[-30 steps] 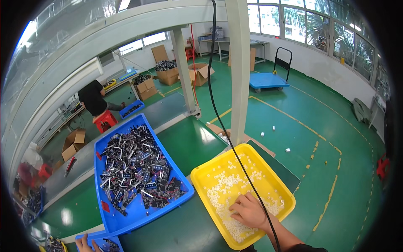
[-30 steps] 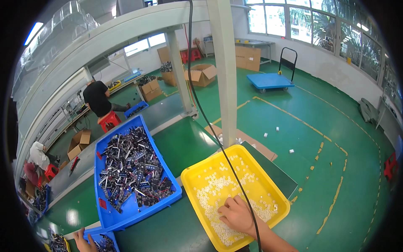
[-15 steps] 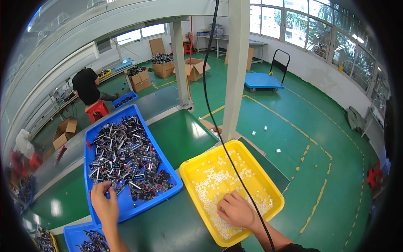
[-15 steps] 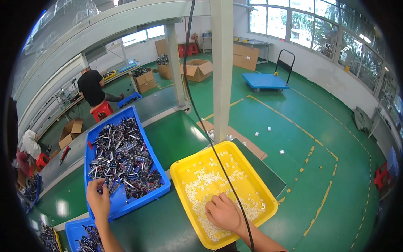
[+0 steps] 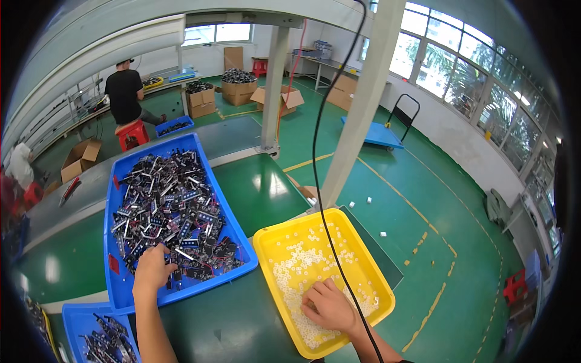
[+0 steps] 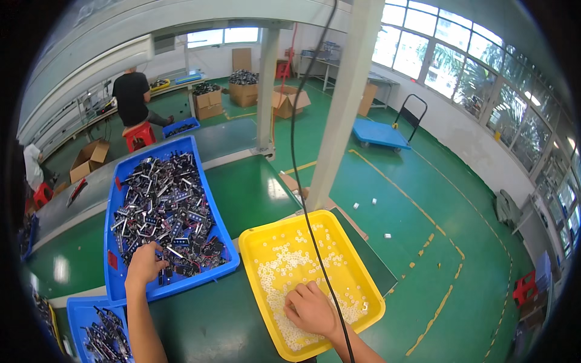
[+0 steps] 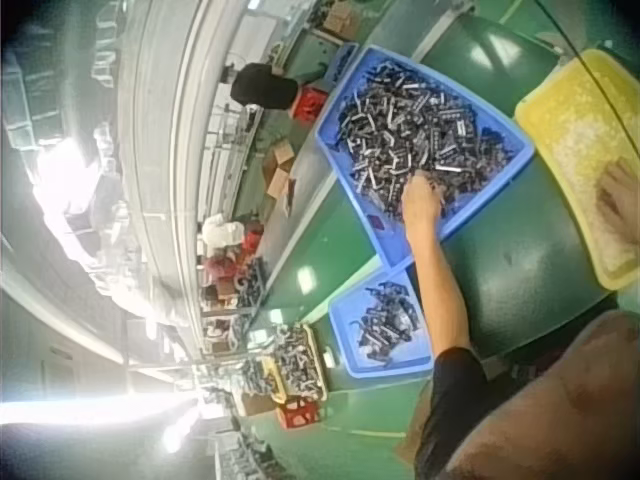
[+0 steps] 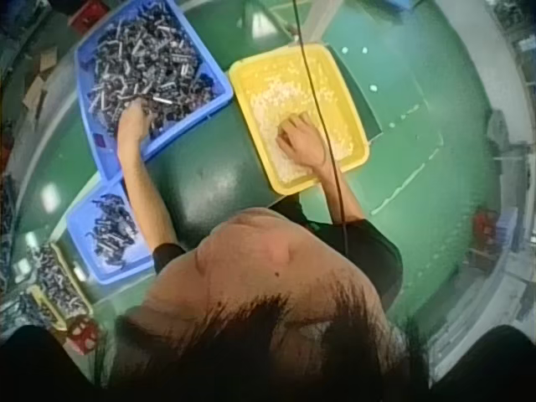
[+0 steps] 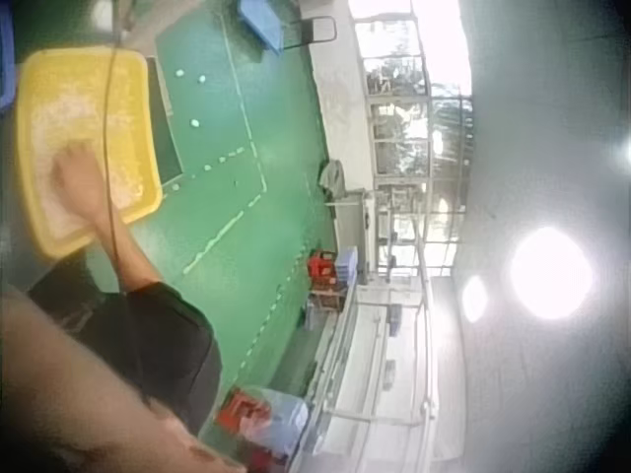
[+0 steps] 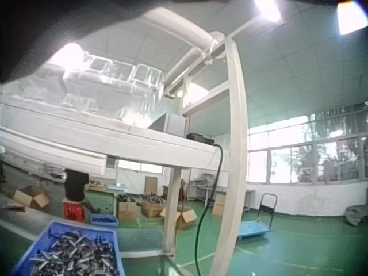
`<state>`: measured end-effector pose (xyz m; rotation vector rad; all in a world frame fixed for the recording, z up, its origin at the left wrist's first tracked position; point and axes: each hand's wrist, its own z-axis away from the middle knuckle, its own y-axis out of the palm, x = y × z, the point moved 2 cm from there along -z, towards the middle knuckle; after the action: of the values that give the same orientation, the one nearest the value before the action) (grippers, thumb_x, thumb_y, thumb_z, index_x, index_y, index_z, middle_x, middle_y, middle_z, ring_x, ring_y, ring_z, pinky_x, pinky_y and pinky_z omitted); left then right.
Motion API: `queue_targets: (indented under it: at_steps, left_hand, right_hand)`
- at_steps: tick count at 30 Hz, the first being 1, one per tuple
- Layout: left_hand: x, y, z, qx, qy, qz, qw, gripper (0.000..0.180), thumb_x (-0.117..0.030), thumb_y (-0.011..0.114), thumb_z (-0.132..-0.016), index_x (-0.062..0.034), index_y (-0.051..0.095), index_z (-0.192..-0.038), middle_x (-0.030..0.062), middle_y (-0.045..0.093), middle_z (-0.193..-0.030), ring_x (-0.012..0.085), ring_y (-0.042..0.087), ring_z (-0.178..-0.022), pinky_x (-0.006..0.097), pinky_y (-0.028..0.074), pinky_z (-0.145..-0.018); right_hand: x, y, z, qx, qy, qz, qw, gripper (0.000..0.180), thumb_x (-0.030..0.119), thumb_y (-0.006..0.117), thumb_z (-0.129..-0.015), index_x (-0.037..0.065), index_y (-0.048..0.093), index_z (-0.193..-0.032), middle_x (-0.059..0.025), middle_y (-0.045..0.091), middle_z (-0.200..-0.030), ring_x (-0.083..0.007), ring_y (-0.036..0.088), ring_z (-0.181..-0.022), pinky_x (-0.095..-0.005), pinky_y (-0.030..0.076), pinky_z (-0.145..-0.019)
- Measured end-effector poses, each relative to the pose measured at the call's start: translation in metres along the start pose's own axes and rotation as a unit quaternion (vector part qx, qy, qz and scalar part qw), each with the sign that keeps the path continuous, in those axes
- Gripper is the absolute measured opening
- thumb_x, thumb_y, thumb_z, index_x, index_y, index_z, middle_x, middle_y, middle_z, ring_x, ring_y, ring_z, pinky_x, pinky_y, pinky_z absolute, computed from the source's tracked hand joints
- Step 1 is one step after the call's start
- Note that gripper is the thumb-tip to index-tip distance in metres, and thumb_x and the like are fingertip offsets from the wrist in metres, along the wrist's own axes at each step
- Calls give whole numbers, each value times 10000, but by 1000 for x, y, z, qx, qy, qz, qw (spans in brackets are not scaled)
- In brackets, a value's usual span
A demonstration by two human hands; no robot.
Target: The person repeatedly picks small circuit boards from a blue bin and attaches small white cylindrical components to them by hand. The person handles the boards one at a time, inserting the components into specific slots on the circuitry. The completed units are placed into a separate blue bin on the table.
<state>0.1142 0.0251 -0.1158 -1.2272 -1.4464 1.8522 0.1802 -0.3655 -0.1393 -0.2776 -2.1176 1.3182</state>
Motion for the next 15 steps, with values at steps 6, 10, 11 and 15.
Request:
queue_targets:
  at_steps: [6, 10, 11, 15]
  left_hand:
    - [10, -6, 12, -39, -4, 29, 999, 125, -30, 715, -680, 10, 686, -795, 219, 661, -873, 370, 641, -860, 429, 507, -808]
    - [12, -16, 21, -81, 8, 36, 996, 86, -33, 707, -691, -9, 685, -770, 209, 648, -856, 369, 635, -847, 433, 504, -789]
    - [6, -24, 26, -117, 23, 29, 992, 86, -37, 710, -696, -9, 679, -771, 203, 642, -854, 371, 631, -843, 434, 503, -782]
    - [-9, -40, 35, -241, 90, 70, 964, 131, -58, 708, -760, -7, 632, -853, 171, 622, -836, 355, 629, -787, 408, 503, -714]
  right_hand:
    - [3, 1, -4, 7, 24, -26, 999, 115, 109, 686, -755, 94, 582, -800, -64, 545, -806, -282, 476, -775, -355, 392, -729]
    - [8, 1, -9, 19, 35, -22, 999, 130, 91, 689, -727, 81, 574, -788, -97, 529, -798, -320, 478, -773, -389, 412, -713]
    - [8, 2, -9, 8, 33, -9, 999, 135, 78, 698, -712, 75, 587, -788, -109, 532, -799, -332, 485, -776, -400, 419, -711]
    - [12, -3, -6, -50, 30, -16, 998, 151, 34, 714, -678, 69, 607, -779, -118, 533, -822, -333, 497, -793, -401, 423, -710]
